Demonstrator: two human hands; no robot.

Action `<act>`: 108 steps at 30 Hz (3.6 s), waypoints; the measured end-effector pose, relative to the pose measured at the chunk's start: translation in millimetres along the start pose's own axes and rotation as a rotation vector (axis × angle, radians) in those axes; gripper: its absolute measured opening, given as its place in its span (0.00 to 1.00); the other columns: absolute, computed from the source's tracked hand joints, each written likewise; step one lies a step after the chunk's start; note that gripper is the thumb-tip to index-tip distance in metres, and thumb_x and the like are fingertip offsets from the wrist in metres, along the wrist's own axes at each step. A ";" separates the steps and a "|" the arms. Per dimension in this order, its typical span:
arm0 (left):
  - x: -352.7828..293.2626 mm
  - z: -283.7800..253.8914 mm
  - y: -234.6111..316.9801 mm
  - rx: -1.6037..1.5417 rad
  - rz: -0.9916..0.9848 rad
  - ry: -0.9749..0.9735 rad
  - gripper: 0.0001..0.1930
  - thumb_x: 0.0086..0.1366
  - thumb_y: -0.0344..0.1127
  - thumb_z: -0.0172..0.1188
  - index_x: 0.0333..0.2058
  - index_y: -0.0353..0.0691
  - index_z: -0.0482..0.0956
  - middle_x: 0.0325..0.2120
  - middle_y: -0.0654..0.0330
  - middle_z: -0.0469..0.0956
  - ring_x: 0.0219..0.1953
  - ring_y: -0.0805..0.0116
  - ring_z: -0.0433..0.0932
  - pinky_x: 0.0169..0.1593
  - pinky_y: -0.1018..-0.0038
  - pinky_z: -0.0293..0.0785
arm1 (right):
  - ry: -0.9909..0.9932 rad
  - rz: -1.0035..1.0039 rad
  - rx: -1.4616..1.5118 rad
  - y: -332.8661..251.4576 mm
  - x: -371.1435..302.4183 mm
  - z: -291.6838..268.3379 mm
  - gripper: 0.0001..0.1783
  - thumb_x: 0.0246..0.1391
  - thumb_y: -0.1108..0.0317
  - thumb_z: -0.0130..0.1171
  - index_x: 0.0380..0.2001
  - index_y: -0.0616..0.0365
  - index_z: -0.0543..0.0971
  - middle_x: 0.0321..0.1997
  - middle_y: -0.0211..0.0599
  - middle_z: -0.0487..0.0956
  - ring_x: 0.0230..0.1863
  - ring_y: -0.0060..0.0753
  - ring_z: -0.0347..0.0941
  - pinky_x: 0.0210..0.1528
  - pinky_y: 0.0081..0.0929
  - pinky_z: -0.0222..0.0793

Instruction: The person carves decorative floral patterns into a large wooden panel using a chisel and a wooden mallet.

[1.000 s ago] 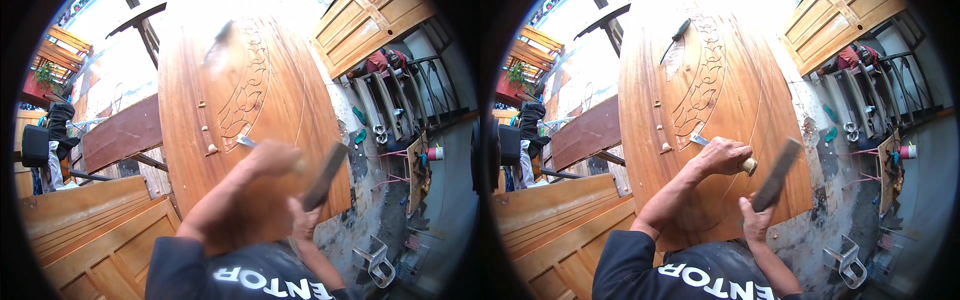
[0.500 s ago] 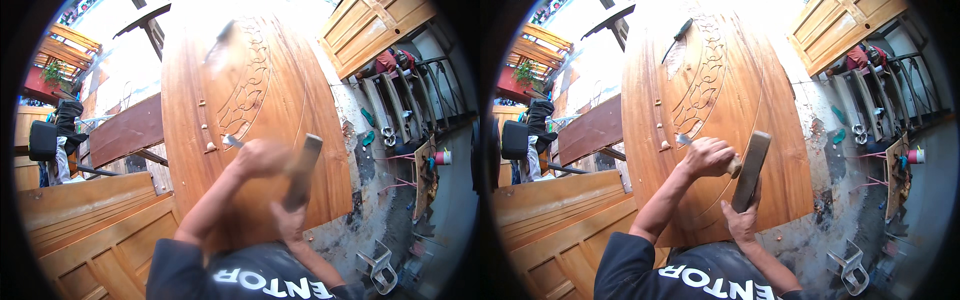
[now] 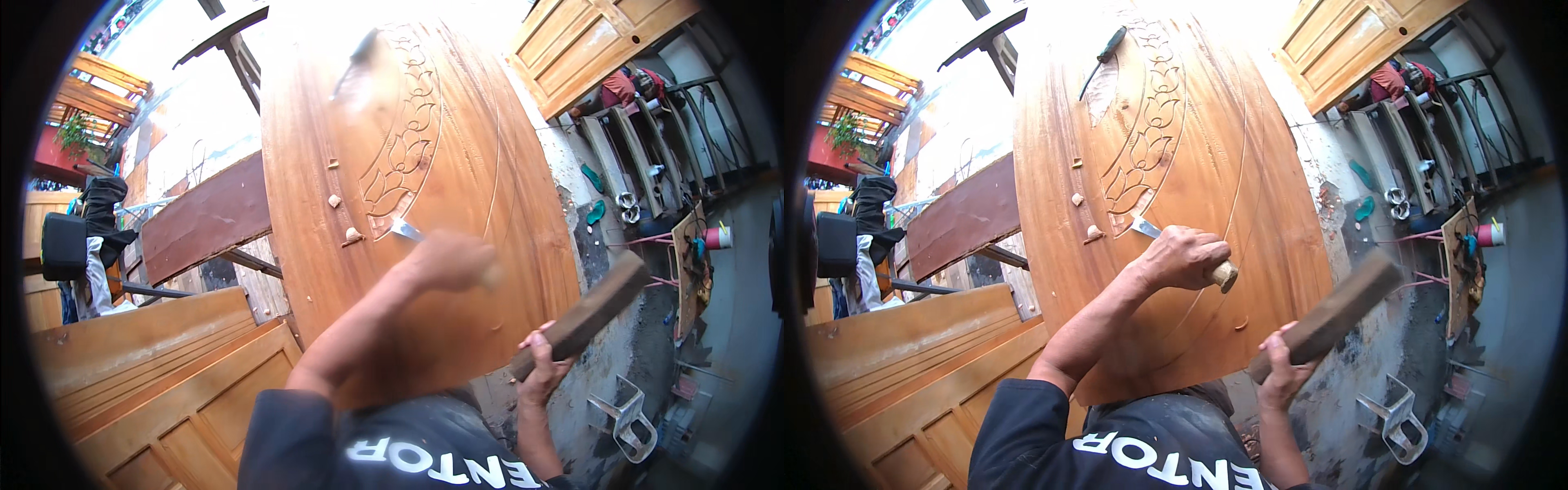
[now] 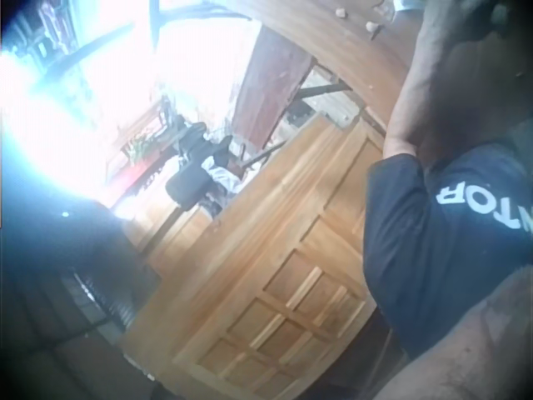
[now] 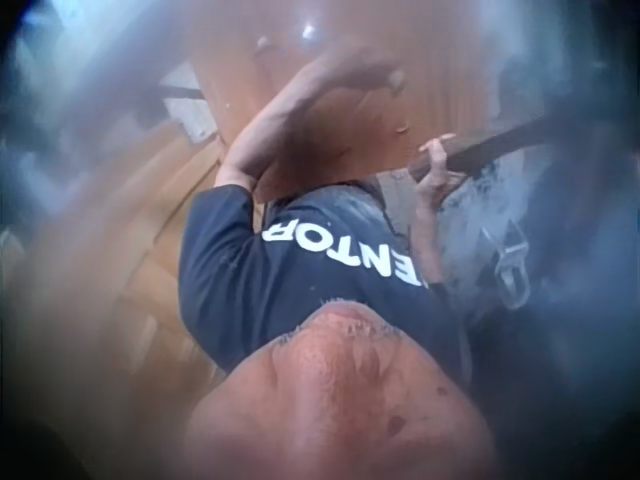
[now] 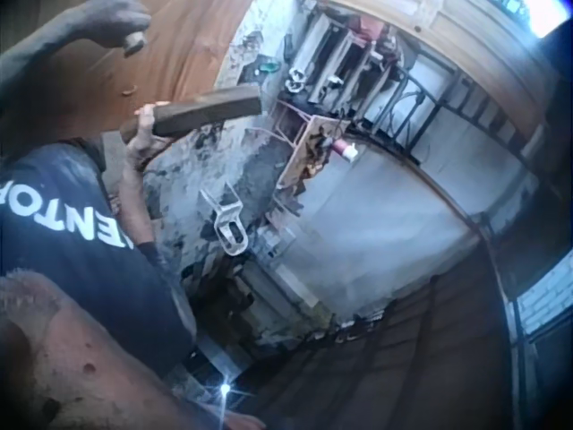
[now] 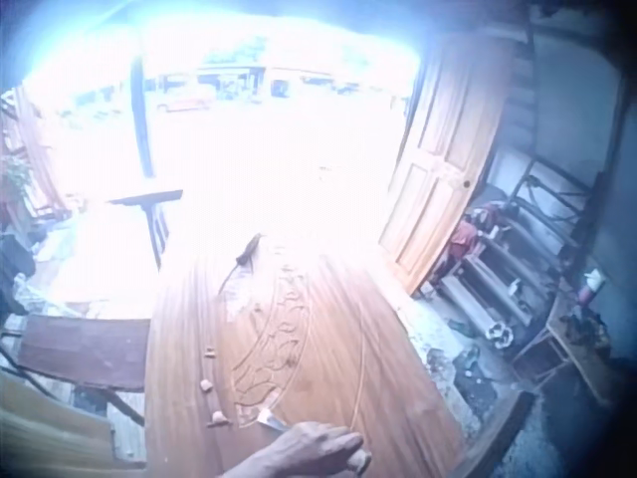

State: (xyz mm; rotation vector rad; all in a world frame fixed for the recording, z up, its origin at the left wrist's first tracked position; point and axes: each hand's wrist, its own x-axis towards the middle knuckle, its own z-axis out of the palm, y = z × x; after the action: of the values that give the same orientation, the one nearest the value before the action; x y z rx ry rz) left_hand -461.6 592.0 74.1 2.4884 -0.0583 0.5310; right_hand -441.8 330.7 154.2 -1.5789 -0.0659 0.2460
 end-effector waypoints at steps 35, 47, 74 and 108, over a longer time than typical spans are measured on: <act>-19.9 -41.4 -13.7 -0.062 0.113 -0.167 0.11 0.55 0.39 0.71 0.28 0.48 0.76 0.23 0.62 0.76 0.26 0.58 0.83 0.27 0.60 0.76 | -0.066 0.030 -0.114 68.4 -98.9 93.9 0.57 0.56 0.76 0.72 0.81 0.58 0.47 0.51 0.33 0.72 0.47 0.26 0.72 0.51 0.30 0.76; -28.3 -15.7 -2.8 -0.123 0.095 -0.240 0.11 0.54 0.37 0.70 0.30 0.48 0.75 0.23 0.61 0.76 0.26 0.56 0.83 0.26 0.60 0.77 | 0.083 0.083 -0.032 34.2 -86.8 32.3 0.32 0.56 0.76 0.69 0.61 0.57 0.65 0.46 0.36 0.75 0.36 0.28 0.75 0.42 0.31 0.79; -31.7 -19.0 -10.3 -0.145 0.202 -0.181 0.11 0.57 0.38 0.70 0.32 0.46 0.75 0.25 0.61 0.76 0.28 0.55 0.82 0.29 0.60 0.78 | 0.359 0.165 0.150 67.5 -108.9 78.7 0.40 0.57 0.73 0.70 0.69 0.58 0.62 0.46 0.40 0.78 0.36 0.28 0.77 0.41 0.34 0.82; -71.6 -58.1 -25.0 -0.010 0.484 0.177 0.15 0.63 0.41 0.71 0.26 0.48 0.72 0.19 0.66 0.68 0.21 0.68 0.76 0.23 0.68 0.71 | -0.216 -0.239 -0.307 76.2 -124.8 78.3 0.61 0.55 0.68 0.78 0.81 0.66 0.47 0.74 0.56 0.69 0.71 0.44 0.71 0.69 0.40 0.70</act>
State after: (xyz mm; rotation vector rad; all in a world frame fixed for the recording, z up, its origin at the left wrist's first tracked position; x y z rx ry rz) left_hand -544.4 639.6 76.4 2.4040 -0.6015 0.9419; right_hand -587.4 381.0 92.6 -1.8242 -0.4770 0.2251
